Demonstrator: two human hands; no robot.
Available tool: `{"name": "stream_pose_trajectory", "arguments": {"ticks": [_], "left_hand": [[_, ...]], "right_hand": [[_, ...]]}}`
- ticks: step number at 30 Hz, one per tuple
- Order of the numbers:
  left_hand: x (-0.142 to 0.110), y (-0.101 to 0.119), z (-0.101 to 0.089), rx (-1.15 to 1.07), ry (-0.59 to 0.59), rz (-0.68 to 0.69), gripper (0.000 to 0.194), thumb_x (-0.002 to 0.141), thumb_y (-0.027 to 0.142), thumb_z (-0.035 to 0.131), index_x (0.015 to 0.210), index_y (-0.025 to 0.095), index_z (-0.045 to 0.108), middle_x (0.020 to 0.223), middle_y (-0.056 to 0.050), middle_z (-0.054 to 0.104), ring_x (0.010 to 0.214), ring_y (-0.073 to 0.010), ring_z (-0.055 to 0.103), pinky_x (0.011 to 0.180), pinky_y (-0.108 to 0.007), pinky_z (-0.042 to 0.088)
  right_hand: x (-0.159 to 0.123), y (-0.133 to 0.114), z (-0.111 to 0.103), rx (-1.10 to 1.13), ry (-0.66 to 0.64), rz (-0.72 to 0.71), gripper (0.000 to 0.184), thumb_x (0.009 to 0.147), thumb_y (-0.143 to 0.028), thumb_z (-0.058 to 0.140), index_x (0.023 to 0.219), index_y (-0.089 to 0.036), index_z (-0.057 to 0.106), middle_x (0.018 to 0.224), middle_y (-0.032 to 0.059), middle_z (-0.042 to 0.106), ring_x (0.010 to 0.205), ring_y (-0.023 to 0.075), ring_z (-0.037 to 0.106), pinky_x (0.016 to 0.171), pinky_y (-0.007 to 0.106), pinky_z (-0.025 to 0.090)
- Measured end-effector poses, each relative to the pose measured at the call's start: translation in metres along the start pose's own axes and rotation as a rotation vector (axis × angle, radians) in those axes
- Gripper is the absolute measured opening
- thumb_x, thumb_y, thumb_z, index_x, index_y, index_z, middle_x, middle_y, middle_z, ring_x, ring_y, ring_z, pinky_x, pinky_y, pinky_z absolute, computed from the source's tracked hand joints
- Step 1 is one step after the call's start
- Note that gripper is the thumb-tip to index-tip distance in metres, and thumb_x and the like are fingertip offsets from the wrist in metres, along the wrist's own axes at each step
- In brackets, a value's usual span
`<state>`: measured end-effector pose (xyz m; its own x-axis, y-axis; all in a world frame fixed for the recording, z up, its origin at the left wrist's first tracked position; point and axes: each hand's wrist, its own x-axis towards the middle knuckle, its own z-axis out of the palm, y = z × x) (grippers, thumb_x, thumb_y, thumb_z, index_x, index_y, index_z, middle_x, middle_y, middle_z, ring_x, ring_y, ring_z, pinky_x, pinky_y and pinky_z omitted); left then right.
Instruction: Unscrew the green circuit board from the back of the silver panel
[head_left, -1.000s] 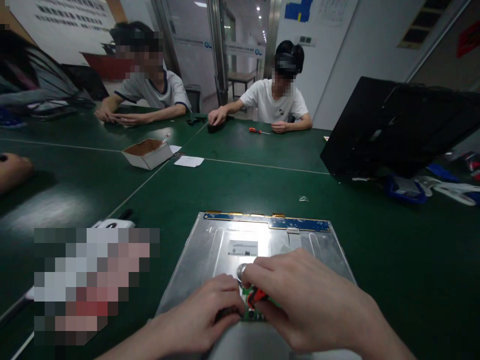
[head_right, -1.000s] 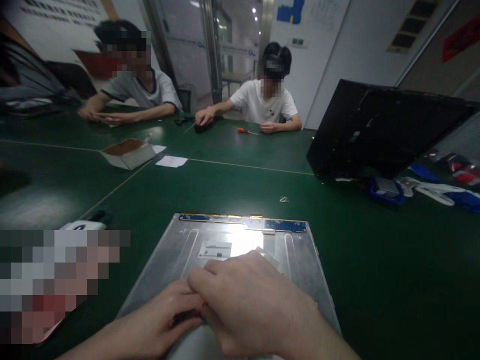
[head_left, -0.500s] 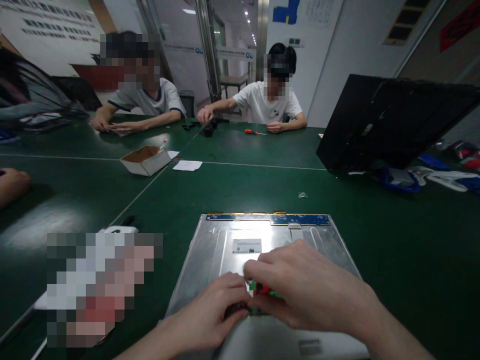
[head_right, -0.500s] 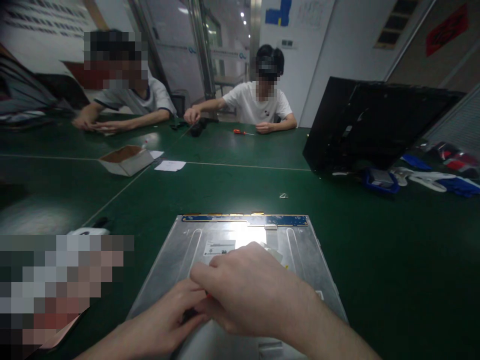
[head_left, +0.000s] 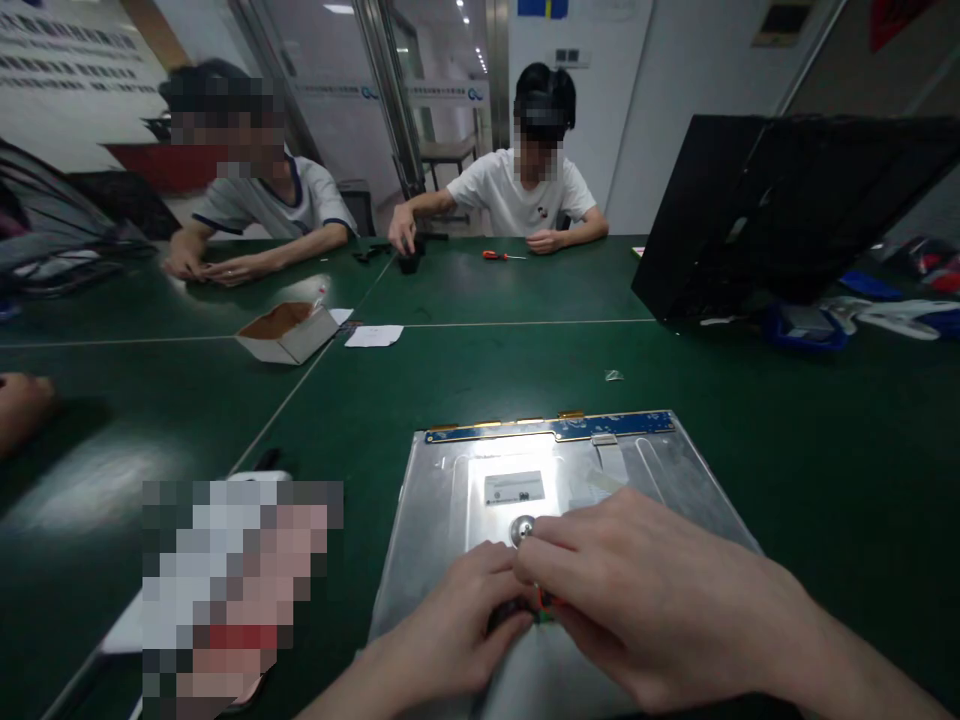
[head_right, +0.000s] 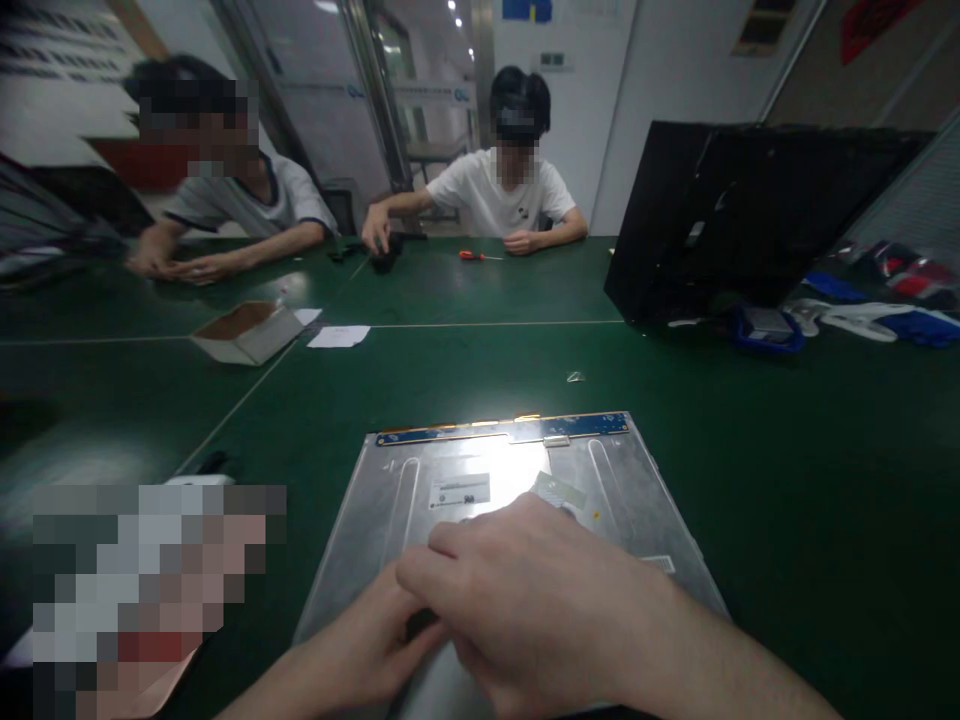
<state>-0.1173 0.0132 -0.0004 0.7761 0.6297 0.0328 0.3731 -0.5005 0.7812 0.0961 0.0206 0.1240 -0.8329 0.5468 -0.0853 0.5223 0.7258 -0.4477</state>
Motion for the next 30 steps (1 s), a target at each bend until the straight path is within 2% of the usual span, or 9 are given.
{"name": "stream_pose_trajectory", "arguments": {"ticks": [7, 12, 15, 19, 23, 30], "left_hand": [[-0.002, -0.007, 0.004, 0.021, 0.015, -0.007, 0.015, 0.086, 0.015, 0.054, 0.097, 0.021, 0.062, 0.104, -0.006, 0.065, 0.095, -0.0244, 0.057, 0.088, -0.037, 0.046], [-0.001, -0.005, 0.003, 0.026, 0.025, 0.010, 0.014, 0.086, 0.013, 0.052, 0.094, 0.021, 0.061, 0.102, -0.005, 0.064, 0.093, -0.0231, 0.056, 0.086, -0.036, 0.046], [0.000, -0.005, 0.003, 0.026, 0.008, -0.003, 0.010, 0.088, 0.014, 0.053, 0.091, 0.019, 0.061, 0.098, -0.005, 0.064, 0.093, -0.0232, 0.057, 0.083, -0.035, 0.046], [0.001, -0.005, 0.003, 0.017, -0.017, -0.018, 0.011, 0.088, 0.014, 0.055, 0.091, 0.020, 0.063, 0.099, -0.004, 0.064, 0.094, -0.0224, 0.057, 0.085, -0.034, 0.044], [0.003, -0.003, 0.001, 0.008, -0.029, 0.009, 0.014, 0.088, 0.013, 0.055, 0.096, 0.020, 0.064, 0.097, -0.003, 0.064, 0.092, -0.0218, 0.058, 0.084, -0.033, 0.044], [0.005, -0.001, 0.001, 0.036, 0.015, 0.063, 0.008, 0.086, 0.015, 0.056, 0.087, 0.019, 0.062, 0.088, -0.002, 0.063, 0.084, -0.0198, 0.058, 0.078, -0.031, 0.043]], "right_hand": [[0.001, -0.005, 0.002, -0.091, 0.039, 0.006, 0.019, 0.083, -0.018, 0.059, 0.099, -0.021, 0.050, 0.091, 0.0000, 0.065, 0.072, 0.0152, 0.057, 0.057, 0.030, 0.033], [0.000, -0.008, 0.004, -0.167, 0.073, 0.018, 0.006, 0.093, -0.021, 0.051, 0.098, -0.020, 0.053, 0.085, -0.0003, 0.065, 0.067, 0.0141, 0.055, 0.055, 0.030, 0.031], [0.000, -0.007, 0.004, -0.186, 0.088, 0.046, 0.009, 0.096, -0.026, 0.047, 0.094, -0.020, 0.054, 0.079, -0.0001, 0.063, 0.064, 0.0137, 0.053, 0.054, 0.030, 0.029], [-0.004, -0.004, 0.000, -0.177, 0.092, 0.049, 0.005, 0.092, -0.025, 0.052, 0.092, -0.020, 0.053, 0.082, -0.0002, 0.062, 0.064, 0.0133, 0.051, 0.053, 0.029, 0.028], [-0.009, -0.004, -0.003, -0.144, 0.077, 0.022, 0.011, 0.083, -0.020, 0.058, 0.090, -0.020, 0.050, 0.086, -0.0002, 0.060, 0.066, 0.0130, 0.050, 0.051, 0.027, 0.030], [-0.013, -0.010, -0.001, -0.183, 0.073, 0.016, 0.003, 0.089, -0.020, 0.054, 0.090, -0.020, 0.052, 0.083, -0.0011, 0.062, 0.067, 0.0130, 0.052, 0.054, 0.028, 0.029]]}}
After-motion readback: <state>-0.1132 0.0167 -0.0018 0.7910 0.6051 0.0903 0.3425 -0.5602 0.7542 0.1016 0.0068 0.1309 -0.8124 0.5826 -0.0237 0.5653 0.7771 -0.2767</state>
